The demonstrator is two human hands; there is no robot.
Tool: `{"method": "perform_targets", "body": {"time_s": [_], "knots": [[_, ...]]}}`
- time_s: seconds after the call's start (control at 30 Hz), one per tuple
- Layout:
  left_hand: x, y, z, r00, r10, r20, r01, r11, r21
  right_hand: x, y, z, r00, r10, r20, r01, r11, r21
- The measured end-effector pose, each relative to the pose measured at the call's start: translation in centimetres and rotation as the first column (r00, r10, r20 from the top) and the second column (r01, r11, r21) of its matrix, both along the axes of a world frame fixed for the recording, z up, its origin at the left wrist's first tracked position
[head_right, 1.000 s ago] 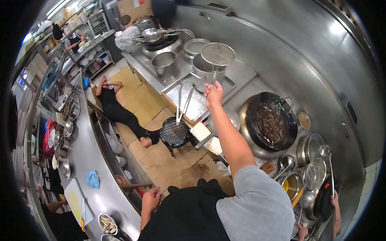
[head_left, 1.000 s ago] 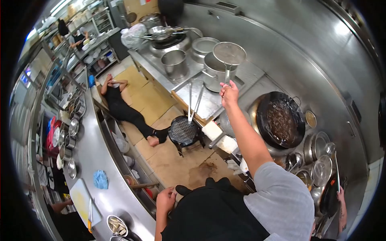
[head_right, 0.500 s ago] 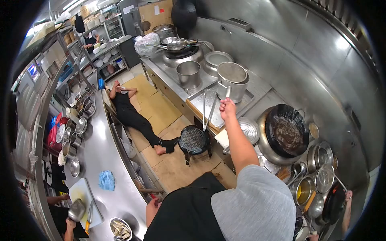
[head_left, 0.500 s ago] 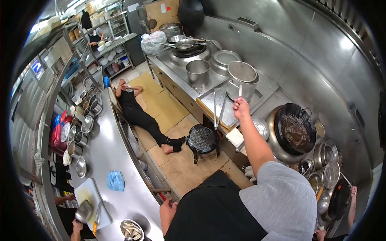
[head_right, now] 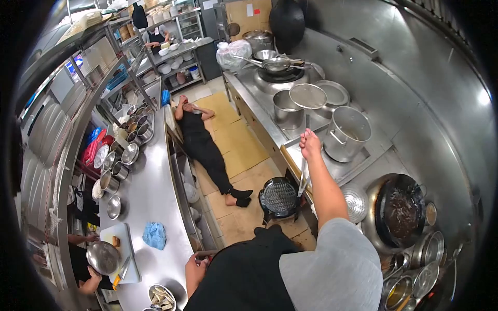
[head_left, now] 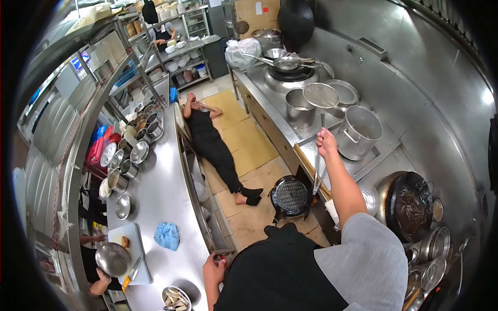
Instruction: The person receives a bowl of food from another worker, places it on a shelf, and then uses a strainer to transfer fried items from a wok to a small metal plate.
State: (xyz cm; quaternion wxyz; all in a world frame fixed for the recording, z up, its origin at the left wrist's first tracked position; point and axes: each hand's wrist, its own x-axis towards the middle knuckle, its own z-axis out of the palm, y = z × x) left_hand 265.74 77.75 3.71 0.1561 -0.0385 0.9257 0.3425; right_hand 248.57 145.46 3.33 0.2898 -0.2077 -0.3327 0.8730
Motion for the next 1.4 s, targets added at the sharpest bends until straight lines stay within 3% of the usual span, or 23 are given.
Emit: {"method": "perform_targets", "body": {"time_s": [0.17,0.27,0.37,0.4,0.47,0.5,0.6,0.7,0.8,0.83,0.87,0.9,0.93,0.97,1.0,1.03,1.07,1.13,1.17,1.23,1.3,1.33,1.4], "knots": [[-1.6,5.3,1.7,0.996,0.002,0.089,-0.006,0.999,0.047,-5.2,3.4,-4.9,0.992,0.095,0.088,-0.096,0.995,0.008],[-1.4,6.3,1.5,0.989,0.097,0.112,-0.103,0.994,0.042,-6.2,5.1,-8.8,0.977,0.073,0.198,-0.074,0.997,-0.001],[-0.1,5.8,-0.9,0.982,0.165,0.088,-0.163,0.986,-0.029,-5.8,7.9,-14.6,0.984,0.176,-0.036,-0.179,0.98,-0.088],[1.1,5.8,-1.5,0.984,0.166,0.06,-0.163,0.985,-0.056,-4.9,6.1,-14.5,0.973,0.229,0.001,-0.228,0.969,-0.097],[2.3,6.5,-1.4,0.975,0.217,0.044,-0.21,0.97,-0.123,-2.0,1.0,-11.3,0.931,0.307,-0.198,-0.359,0.87,-0.338],[2.6,6.9,-1.0,0.968,0.244,0.064,-0.235,0.964,-0.128,-1.4,-2.1,-10.4,0.911,0.377,-0.165,-0.411,0.843,-0.346],[4.1,8.1,-0.2,0.939,0.319,0.124,-0.304,0.944,-0.125,1.0,-11.7,-10.6,0.59,0.785,-0.187,-0.763,0.468,-0.445],[5.0,9.3,1.1,0.914,0.385,0.131,-0.384,0.923,-0.035,2.1,-21.8,-11.8,0.147,0.98,-0.133,-0.863,0.062,-0.501],[7.0,9.5,-0.8,0.875,0.476,0.091,-0.478,0.879,-0.007,1.5,-30.7,-11.0,-0.33,0.943,-0.029,-0.874,-0.317,-0.369],[7.8,9.2,-1.3,0.874,0.483,0.047,-0.484,0.875,-0.005,1.0,-33.2,-10.3,-0.381,0.924,-0.026,-0.856,-0.363,-0.368],[8.7,8.9,-1.7,0.851,0.524,0.045,-0.524,0.852,-0.004,0.4,-35.8,-9.0,-0.542,0.791,0.284,-0.839,-0.528,-0.13],[9.5,8.6,-2.0,0.803,0.595,0.036,-0.596,0.803,0.029,0.0,-38.2,-7.6,-0.542,0.599,0.59,-0.706,-0.705,0.067],[10.5,8.0,-2.4,0.754,0.656,0.027,-0.656,0.752,0.063,0.0,-40.1,-6.4,-0.558,0.58,0.593,-0.682,-0.728,0.071],[11.5,7.0,-3.2,0.735,0.677,0.023,-0.677,0.733,0.071,0.0,-41.7,-5.2,-0.357,0.496,0.791,-0.447,-0.835,0.322],[12.5,5.9,-4.2,0.611,0.791,0.023,-0.778,0.595,0.202,0.1,-43.0,-4.5,-0.081,0.466,0.881,-0.115,-0.883,0.456],[13.3,4.8,-5.3,0.473,0.88,0.042,-0.838,0.435,0.329,-0.3,-43.8,-5.7,0.014,0.507,0.862,-0.035,-0.861,0.507],[14.1,3.2,-5.5,0.457,0.889,0.039,-0.843,0.418,0.339,-0.1,-44.6,-5.8,0.014,0.505,0.863,-0.012,-0.863,0.505],[16.0,-0.9,-6.1,0.166,0.921,0.352,-0.713,-0.134,0.689,1.1,-45.9,-5.8,0.095,0.468,0.879,-0.119,-0.871,0.476],[16.7,-3.1,-6.9,0.167,0.922,0.348,-0.704,-0.136,0.697,2.1,-46.4,-5.5,0.089,0.469,0.879,-0.15,-0.866,0.477],[17.8,-7.8,-8.3,-0.087,0.92,0.383,-0.566,-0.362,0.74,4.2,-46.6,-6.9,0.036,0.449,0.893,-0.233,-0.865,0.445],[18.0,-12.3,-8.0,-0.175,0.902,0.394,-0.526,-0.424,0.737,6.5,-46.3,-8.6,-0.035,0.445,0.895,-0.329,-0.851,0.41],[17.8,-14.0,-7.9,-0.204,0.889,0.409,-0.471,-0.456,0.756,7.6,-46.1,-9.3,-0.021,0.445,0.895,-0.357,-0.84,0.409],[17.4,-16.9,-7.5,-0.118,0.894,0.431,-0.478,-0.432,0.765,9.8,-45.2,-10.7,-0.098,0.421,0.902,-0.256,-0.886,0.386]]}}
